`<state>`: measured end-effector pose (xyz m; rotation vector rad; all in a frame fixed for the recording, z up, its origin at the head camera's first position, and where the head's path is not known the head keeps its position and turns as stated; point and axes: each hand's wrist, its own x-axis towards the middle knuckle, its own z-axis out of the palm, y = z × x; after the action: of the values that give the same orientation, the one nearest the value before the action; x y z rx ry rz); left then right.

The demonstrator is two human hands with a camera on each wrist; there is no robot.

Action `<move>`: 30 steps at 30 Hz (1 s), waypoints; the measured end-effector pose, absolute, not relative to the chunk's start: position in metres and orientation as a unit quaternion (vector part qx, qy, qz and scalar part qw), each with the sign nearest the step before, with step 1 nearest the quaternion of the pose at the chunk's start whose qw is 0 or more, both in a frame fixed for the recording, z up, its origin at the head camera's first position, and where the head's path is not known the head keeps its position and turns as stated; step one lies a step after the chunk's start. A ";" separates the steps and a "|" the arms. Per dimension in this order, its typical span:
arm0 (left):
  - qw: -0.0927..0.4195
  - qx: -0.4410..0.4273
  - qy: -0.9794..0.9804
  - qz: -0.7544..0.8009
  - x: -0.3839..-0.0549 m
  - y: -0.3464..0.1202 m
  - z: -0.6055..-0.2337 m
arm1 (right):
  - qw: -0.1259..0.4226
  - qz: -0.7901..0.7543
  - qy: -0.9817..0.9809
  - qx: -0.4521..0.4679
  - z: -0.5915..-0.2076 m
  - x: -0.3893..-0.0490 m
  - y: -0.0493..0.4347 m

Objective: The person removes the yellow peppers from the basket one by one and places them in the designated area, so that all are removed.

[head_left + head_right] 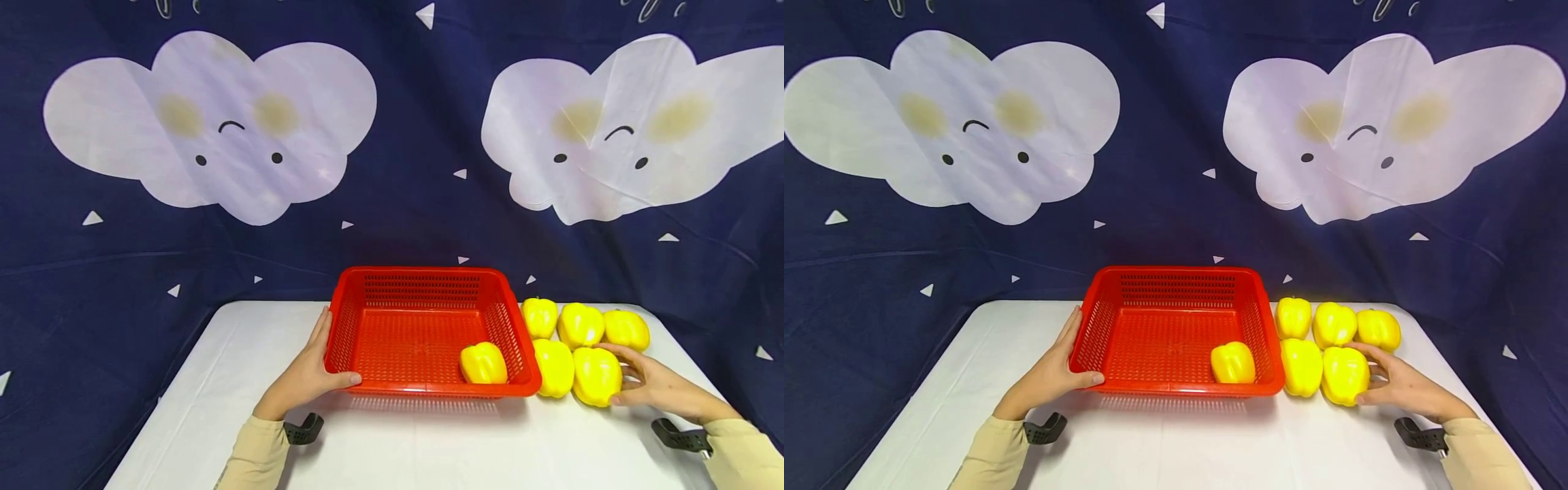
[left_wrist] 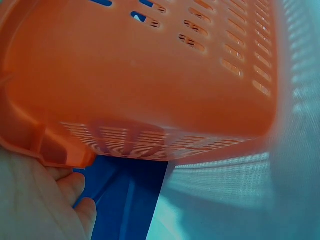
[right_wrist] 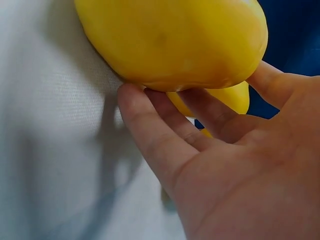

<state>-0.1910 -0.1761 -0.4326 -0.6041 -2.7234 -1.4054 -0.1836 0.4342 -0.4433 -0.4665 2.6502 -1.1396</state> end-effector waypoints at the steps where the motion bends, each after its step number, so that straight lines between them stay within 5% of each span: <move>1: 0.009 -0.193 -0.872 -0.450 -0.191 -0.176 -0.433 | 0.109 -0.383 0.904 -0.158 -0.443 -0.184 0.433; 9: 0.009 -0.194 -0.868 -0.456 -0.192 -0.176 -0.433 | 0.103 -0.373 0.909 -0.152 -0.438 -0.183 0.431; 21: 0.000 -0.189 -0.872 -0.452 -0.191 -0.176 -0.431 | -0.007 -0.374 0.902 -0.216 -0.406 -0.184 0.423; 30: -0.011 -0.182 -0.874 -0.451 -0.189 -0.176 -0.428 | -0.027 -0.397 0.881 -0.254 -0.385 -0.187 0.392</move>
<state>-0.1888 -0.1760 -0.4283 -0.5756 -2.7649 -1.4267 -0.1874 0.3923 -0.3848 -0.8124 2.8170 -1.2695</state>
